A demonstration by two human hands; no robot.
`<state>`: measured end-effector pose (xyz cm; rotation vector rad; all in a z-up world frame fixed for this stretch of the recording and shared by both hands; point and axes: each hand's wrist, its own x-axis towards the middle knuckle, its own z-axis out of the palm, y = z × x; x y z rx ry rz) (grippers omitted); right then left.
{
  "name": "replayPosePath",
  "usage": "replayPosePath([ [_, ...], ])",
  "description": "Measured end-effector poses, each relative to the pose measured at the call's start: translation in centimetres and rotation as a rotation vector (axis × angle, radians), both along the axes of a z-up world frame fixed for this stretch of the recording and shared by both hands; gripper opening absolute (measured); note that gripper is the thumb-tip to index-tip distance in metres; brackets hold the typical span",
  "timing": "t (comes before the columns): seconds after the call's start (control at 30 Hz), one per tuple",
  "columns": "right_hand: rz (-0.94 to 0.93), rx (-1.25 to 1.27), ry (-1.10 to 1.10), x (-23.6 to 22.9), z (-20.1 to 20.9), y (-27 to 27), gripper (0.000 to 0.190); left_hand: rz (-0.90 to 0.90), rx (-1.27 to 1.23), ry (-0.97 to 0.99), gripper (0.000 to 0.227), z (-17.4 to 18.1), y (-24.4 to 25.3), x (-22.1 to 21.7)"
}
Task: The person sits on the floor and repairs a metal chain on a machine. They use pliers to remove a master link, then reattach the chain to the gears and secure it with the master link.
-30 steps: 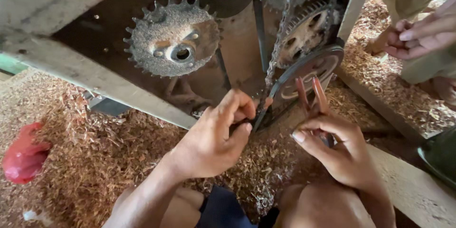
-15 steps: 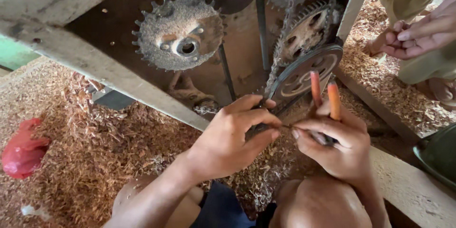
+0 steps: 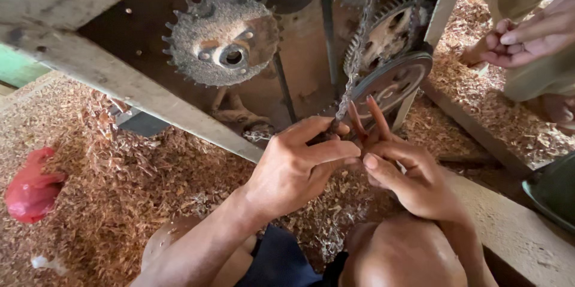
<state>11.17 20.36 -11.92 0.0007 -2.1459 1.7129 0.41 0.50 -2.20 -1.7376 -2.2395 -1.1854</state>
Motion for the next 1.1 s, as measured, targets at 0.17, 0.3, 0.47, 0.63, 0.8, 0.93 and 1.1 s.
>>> replayPosePath([
  [0.17,0.020,-0.014,-0.030,0.0,-0.3,0.9,0.010,-0.001,0.025,0.025,0.031,-0.4,0.2,0.0],
  [0.3,0.056,-0.026,-0.061,0.4,-0.3,1.4,0.010,0.040,0.008,-0.092,0.023,-0.7,0.4,-0.2],
  [0.47,0.111,0.008,-0.058,5.1,1.1,2.0,0.009,0.078,-0.013,-0.234,0.017,-0.6,-0.1,-0.7],
  [0.63,0.124,-0.001,-0.107,8.7,1.1,3.0,0.009,0.055,-0.064,-0.381,0.019,0.3,-0.4,-1.0],
  [0.8,0.017,-0.041,-0.126,7.3,-0.4,1.6,0.010,0.026,-0.112,-0.466,0.029,1.1,-0.9,-1.5],
  [0.93,-0.051,-0.088,-0.119,6.0,0.6,-0.1,0.012,0.036,-0.248,-0.520,0.035,2.1,-1.4,-2.3],
  [1.1,-0.142,-0.249,-0.144,5.4,1.5,-2.7,0.013,-0.064,-0.249,-0.461,0.030,2.6,-1.8,-2.8],
])
